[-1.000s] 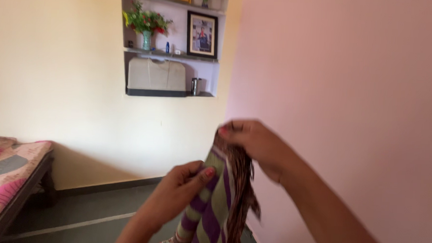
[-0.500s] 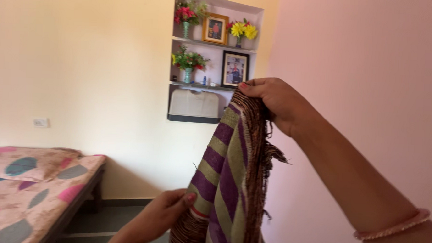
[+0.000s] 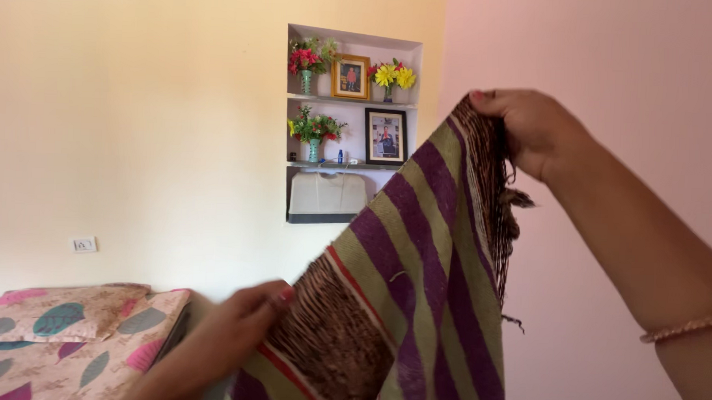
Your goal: The person folds a purple and white striped towel and a multicolored striped towel on a bed. They smooth and align the towels, then place them neatly on the bed.
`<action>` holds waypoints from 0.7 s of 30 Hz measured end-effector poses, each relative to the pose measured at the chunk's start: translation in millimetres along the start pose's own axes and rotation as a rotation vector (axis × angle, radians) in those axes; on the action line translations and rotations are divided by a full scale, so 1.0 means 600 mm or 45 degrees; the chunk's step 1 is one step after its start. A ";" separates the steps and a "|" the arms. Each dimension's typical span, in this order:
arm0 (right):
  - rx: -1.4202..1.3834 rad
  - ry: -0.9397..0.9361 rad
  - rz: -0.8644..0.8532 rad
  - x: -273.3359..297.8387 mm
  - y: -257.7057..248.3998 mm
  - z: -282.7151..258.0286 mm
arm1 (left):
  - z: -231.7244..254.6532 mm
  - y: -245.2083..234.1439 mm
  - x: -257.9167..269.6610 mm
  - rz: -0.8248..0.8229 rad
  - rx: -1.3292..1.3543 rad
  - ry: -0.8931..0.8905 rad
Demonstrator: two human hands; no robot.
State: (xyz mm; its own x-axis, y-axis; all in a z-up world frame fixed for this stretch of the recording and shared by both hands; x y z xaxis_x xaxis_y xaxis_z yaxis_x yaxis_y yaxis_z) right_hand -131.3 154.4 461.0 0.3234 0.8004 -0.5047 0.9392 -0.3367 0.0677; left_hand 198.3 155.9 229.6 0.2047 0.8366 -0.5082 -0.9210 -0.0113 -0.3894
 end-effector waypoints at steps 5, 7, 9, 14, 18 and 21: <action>0.052 0.137 0.201 0.086 0.055 0.059 | 0.028 -0.161 0.025 0.419 -0.418 -0.228; 0.214 0.117 0.166 0.139 0.097 0.070 | 0.074 -0.164 0.038 0.414 -0.468 -0.122; 0.383 0.099 0.011 0.191 0.150 0.074 | 0.116 -0.143 0.042 0.374 -0.408 -0.050; 0.374 -0.113 -0.919 0.351 0.311 0.062 | 0.172 -0.120 0.045 0.286 -0.329 0.050; 0.429 0.016 -0.999 0.392 0.351 0.067 | 0.176 -0.148 0.047 0.258 -0.204 0.004; 0.567 -0.003 -0.936 0.388 0.361 0.067 | 0.144 -0.166 0.057 0.221 -0.198 -0.210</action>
State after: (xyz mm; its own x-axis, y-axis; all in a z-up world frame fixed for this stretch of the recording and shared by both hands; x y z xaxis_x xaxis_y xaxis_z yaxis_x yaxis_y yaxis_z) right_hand 142.9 247.6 323.7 -0.3502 0.8907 -0.2899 0.7767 0.1032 -0.6213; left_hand 268.3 232.9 317.4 -0.0202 0.8922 -0.4511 -0.8731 -0.2356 -0.4268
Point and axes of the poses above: each hand's wrist, its own x-axis away from the middle knuckle, its own y-axis out of the palm, z = x × y, the point moved 10 cm from there along -x, towards the middle knuckle, and after that the axes turned 14 degrees about z, right-handed, at the moved point
